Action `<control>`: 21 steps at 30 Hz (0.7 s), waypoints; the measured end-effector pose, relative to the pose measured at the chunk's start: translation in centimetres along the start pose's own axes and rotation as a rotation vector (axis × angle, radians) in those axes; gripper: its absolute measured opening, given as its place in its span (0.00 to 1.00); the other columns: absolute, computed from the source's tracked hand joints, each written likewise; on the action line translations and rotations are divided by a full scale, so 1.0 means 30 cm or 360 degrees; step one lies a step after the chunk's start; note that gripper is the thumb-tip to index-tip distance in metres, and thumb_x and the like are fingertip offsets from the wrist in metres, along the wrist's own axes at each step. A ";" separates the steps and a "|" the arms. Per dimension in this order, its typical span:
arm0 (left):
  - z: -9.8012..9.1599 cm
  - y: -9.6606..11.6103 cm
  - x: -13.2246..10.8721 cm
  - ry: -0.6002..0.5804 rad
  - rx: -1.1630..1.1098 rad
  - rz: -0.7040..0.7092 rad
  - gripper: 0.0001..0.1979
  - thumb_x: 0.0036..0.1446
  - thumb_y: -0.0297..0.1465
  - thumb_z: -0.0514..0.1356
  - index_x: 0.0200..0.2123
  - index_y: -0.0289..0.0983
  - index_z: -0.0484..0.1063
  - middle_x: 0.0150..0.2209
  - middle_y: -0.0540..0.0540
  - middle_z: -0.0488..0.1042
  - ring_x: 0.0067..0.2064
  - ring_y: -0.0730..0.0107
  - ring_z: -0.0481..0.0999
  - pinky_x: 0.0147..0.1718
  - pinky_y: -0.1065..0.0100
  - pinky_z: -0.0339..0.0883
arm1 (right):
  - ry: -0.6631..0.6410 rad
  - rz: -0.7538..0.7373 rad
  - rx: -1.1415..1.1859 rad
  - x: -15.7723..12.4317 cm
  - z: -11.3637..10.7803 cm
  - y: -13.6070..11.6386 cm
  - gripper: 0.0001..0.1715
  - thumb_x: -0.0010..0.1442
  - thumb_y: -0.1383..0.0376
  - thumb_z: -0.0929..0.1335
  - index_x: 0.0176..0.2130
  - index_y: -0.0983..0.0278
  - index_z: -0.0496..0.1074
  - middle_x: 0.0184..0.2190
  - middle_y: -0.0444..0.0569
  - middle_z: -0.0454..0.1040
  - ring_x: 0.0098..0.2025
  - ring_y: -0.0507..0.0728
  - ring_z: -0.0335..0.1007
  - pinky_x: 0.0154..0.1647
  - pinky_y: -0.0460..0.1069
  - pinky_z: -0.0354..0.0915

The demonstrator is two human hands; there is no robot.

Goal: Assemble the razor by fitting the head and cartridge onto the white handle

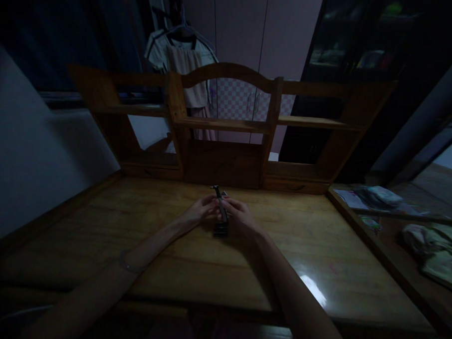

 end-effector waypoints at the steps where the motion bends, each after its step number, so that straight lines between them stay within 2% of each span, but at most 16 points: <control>1: 0.000 0.007 0.000 0.0002 0.0070 0.0032 0.20 0.54 0.40 0.62 0.48 0.36 0.72 0.48 0.41 0.73 0.47 0.63 0.73 0.48 0.63 0.64 | 0.0012 0.0013 0.0049 0.004 -0.010 0.003 0.16 0.56 0.56 0.70 0.40 0.63 0.74 0.31 0.46 0.72 0.29 0.50 0.66 0.32 0.47 0.63; 5: 0.012 0.049 -0.015 0.0001 0.0479 0.0136 0.18 0.52 0.37 0.64 0.46 0.37 0.72 0.47 0.42 0.72 0.47 0.64 0.72 0.48 0.63 0.64 | 0.0178 -0.0038 0.0186 0.024 -0.085 0.010 0.15 0.53 0.57 0.72 0.37 0.64 0.74 0.30 0.45 0.70 0.27 0.49 0.63 0.29 0.44 0.61; 10: 0.065 0.099 -0.098 -0.0266 0.1069 0.0190 0.09 0.52 0.34 0.63 0.35 0.36 0.76 0.40 0.44 0.72 0.44 0.65 0.72 0.46 0.64 0.64 | 0.0337 -0.0140 0.0359 0.036 -0.172 0.002 0.15 0.49 0.58 0.74 0.34 0.63 0.72 0.28 0.43 0.70 0.27 0.48 0.64 0.30 0.44 0.62; 15: 0.115 0.112 -0.179 -0.0384 0.1354 0.0166 0.08 0.49 0.31 0.64 0.35 0.38 0.76 0.40 0.45 0.71 0.43 0.65 0.71 0.44 0.66 0.63 | 0.0382 -0.0140 0.0337 0.033 -0.188 0.000 0.18 0.47 0.56 0.74 0.35 0.62 0.71 0.30 0.44 0.70 0.28 0.50 0.64 0.31 0.46 0.63; 21: 0.121 0.077 -0.165 -0.0276 0.1581 0.0018 0.09 0.45 0.30 0.65 0.33 0.37 0.73 0.38 0.46 0.71 0.39 0.64 0.69 0.37 0.67 0.62 | 0.0393 -0.0152 0.0194 0.017 -0.189 -0.012 0.19 0.48 0.52 0.72 0.35 0.61 0.71 0.31 0.45 0.70 0.29 0.52 0.64 0.30 0.47 0.63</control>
Point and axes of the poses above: each hand's wrist, its own x-axis towards the middle knuckle, its own z-axis out of the palm, y = z × x, the point moved 3 cm from there along x, towards the middle knuckle
